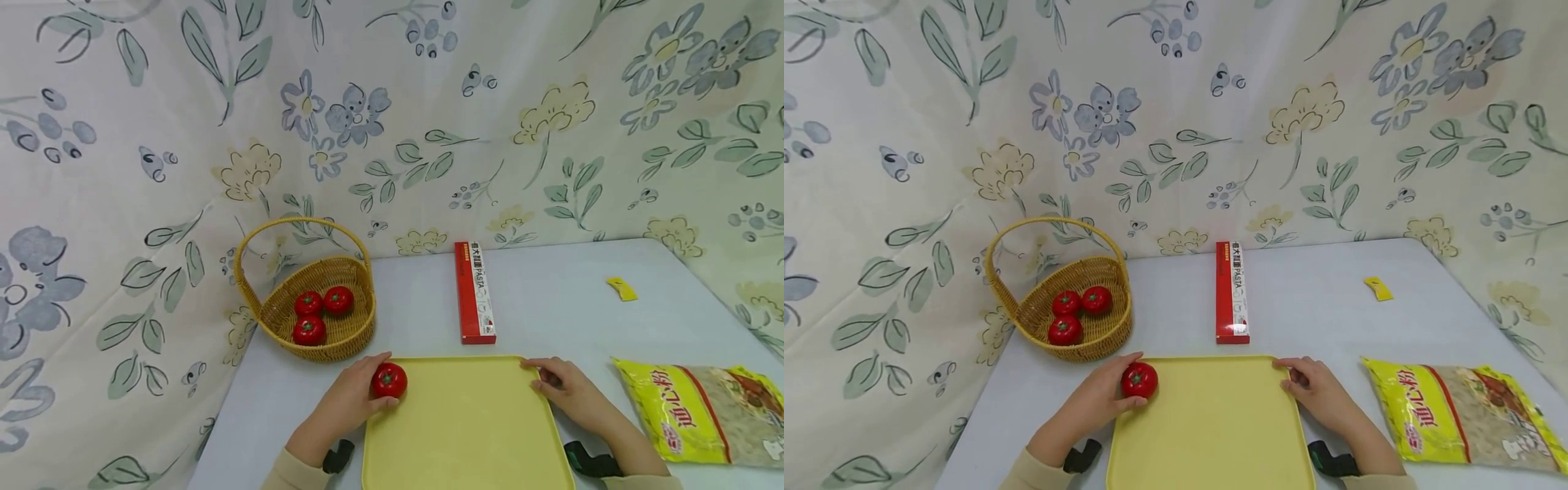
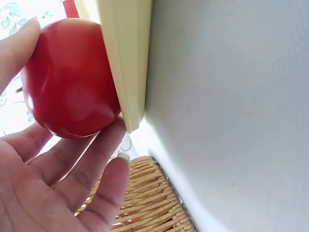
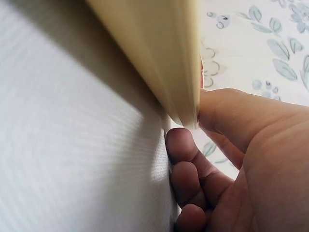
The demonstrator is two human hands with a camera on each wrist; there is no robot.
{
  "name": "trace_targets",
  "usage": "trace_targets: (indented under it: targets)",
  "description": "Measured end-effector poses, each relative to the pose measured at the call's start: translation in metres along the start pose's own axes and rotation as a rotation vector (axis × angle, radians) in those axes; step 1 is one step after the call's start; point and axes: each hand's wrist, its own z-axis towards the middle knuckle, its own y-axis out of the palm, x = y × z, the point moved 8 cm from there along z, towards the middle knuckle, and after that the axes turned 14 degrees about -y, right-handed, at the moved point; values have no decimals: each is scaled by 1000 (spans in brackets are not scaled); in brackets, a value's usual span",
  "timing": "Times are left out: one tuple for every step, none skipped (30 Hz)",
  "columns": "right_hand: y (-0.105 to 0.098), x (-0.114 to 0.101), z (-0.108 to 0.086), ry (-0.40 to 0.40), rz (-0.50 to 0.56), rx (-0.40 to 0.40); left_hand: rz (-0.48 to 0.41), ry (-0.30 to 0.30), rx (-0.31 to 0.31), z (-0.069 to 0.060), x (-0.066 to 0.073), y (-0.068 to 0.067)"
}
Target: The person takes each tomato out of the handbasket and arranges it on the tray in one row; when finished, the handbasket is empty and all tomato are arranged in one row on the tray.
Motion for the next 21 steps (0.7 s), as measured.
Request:
trace_targets:
  targets:
    - [0, 0, 0, 7, -3, 0, 1, 3, -1, 0, 0, -1]
    - [-1, 0, 0, 12, -6, 3, 4, 6, -1, 0, 0, -1]
    - [-1, 1, 1, 12, -10, 2, 9, 11, 1, 0, 0, -2]
    - [-2, 1, 1, 11, -16, 3, 16, 17, 3, 0, 1, -2]
    - [-2, 1, 1, 8, -21, 3, 22, 25, 5, 0, 2, -3]
    - [-2, 1, 1, 5, -23, 6, 29, 34, 6, -1, 2, -4]
    - [-3, 1, 1, 2, -26, 9, 32, 43, 7, -1, 4, -6]
    - [-3, 2, 1, 1, -24, 13, 31, 51, 4, -1, 5, -8]
    - [-3, 2, 1, 0, -22, 13, 20, 53, -3, -2, 6, -10]
    - [-3, 2, 1, 0, -19, 15, -1, 53, -14, -2, 7, -14]
    - [-3, 2, 1, -8, -18, 10, -36, 53, -27, -3, 8, -19]
    - [-3, 2, 1, -7, -12, 10, -76, 52, -40, -4, 9, -26]
    - [-2, 2, 1, -7, -9, 7, -122, 52, -48, -4, 10, -34]
    - [-2, 2, 2, -7, -7, 6, -170, 57, -50, -3, 11, -43]
    - [-1, 3, 1, -7, -8, 1, -211, 69, -46, -2, 12, -53]
    - [-1, 3, 1, -6, -9, -1, -246, 86, -34, 0, 12, -65]
    - [0, 3, 1, -6, -11, -4, -272, 107, -14, 3, 12, -76]
    - [0, 4, 2, 0, -7, -2, -290, 124, 8, 7, 11, -87]
    - [0, 5, 1, 0, -8, -3, -301, 137, 32, 12, 9, -97]
    - [0, 5, 1, 2, -7, -3, -311, 141, 47, 18, 5, -106]
    - [0, 5, 1, 0, -5, -4, -315, 139, 60, 24, 1, -114]
